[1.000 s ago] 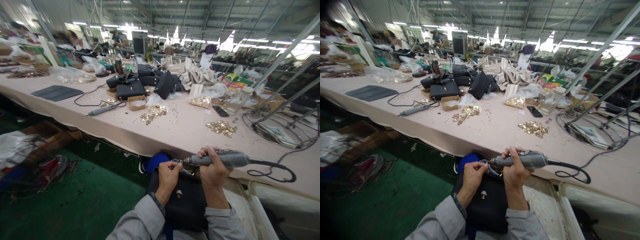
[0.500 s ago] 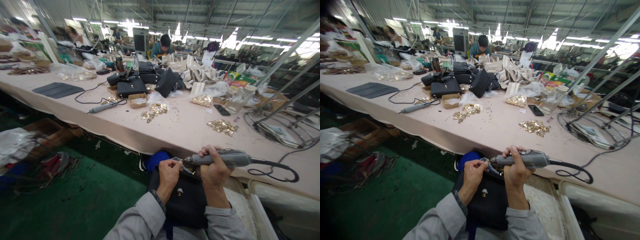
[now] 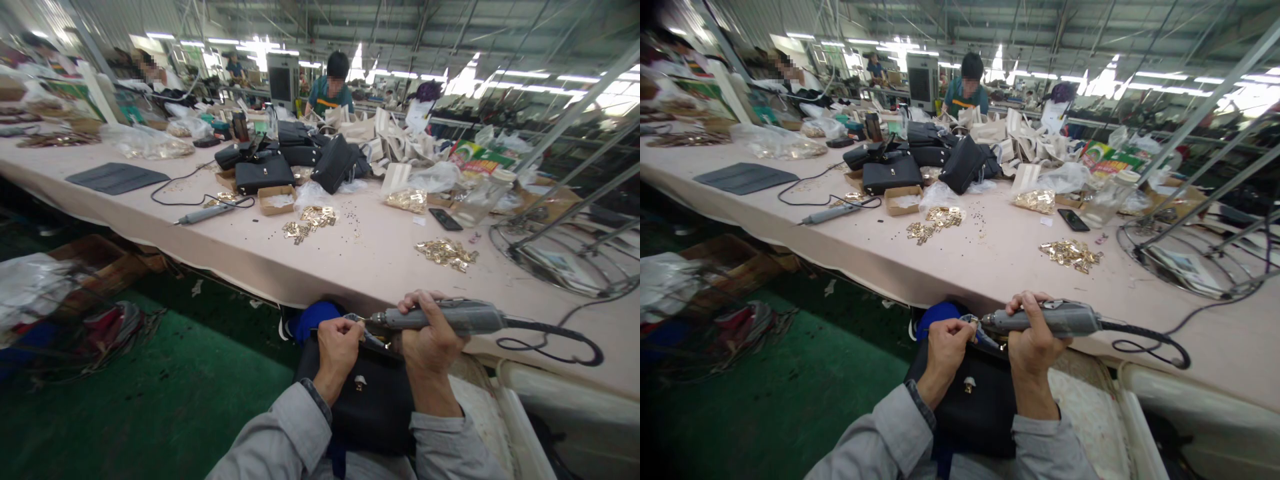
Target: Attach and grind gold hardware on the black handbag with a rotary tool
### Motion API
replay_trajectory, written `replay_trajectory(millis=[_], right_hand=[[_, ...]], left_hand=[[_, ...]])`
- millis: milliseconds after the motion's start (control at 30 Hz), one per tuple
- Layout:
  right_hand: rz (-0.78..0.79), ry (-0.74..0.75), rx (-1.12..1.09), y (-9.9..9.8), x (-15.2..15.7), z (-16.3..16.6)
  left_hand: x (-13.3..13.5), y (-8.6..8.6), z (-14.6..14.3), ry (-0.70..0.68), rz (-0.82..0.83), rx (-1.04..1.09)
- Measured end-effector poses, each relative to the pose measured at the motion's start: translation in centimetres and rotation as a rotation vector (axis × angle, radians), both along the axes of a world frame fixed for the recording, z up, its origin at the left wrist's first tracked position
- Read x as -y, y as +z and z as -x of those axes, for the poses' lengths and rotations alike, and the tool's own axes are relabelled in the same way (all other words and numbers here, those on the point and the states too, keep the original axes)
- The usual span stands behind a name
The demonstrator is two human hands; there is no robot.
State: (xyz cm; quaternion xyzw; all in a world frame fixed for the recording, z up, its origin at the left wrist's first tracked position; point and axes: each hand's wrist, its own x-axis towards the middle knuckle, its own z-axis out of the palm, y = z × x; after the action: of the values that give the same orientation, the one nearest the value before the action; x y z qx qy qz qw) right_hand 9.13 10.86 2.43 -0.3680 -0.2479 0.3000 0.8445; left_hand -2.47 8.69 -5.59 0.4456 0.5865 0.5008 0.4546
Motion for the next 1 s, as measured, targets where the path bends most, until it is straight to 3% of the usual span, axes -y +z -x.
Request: replay_trajectory(millis=[567, 1000], right_hand=[[-0.007, -0.003, 0.052, 0.8, 0.4, 0.8], [-0.023, -0.007, 0.165, 0.5, -0.1, 1.2]], left_hand=[[0.2, 0.8, 0.1, -0.012, 0.016, -0.008], [0.3, 0.4, 0.0, -0.089, -0.005, 0.042]])
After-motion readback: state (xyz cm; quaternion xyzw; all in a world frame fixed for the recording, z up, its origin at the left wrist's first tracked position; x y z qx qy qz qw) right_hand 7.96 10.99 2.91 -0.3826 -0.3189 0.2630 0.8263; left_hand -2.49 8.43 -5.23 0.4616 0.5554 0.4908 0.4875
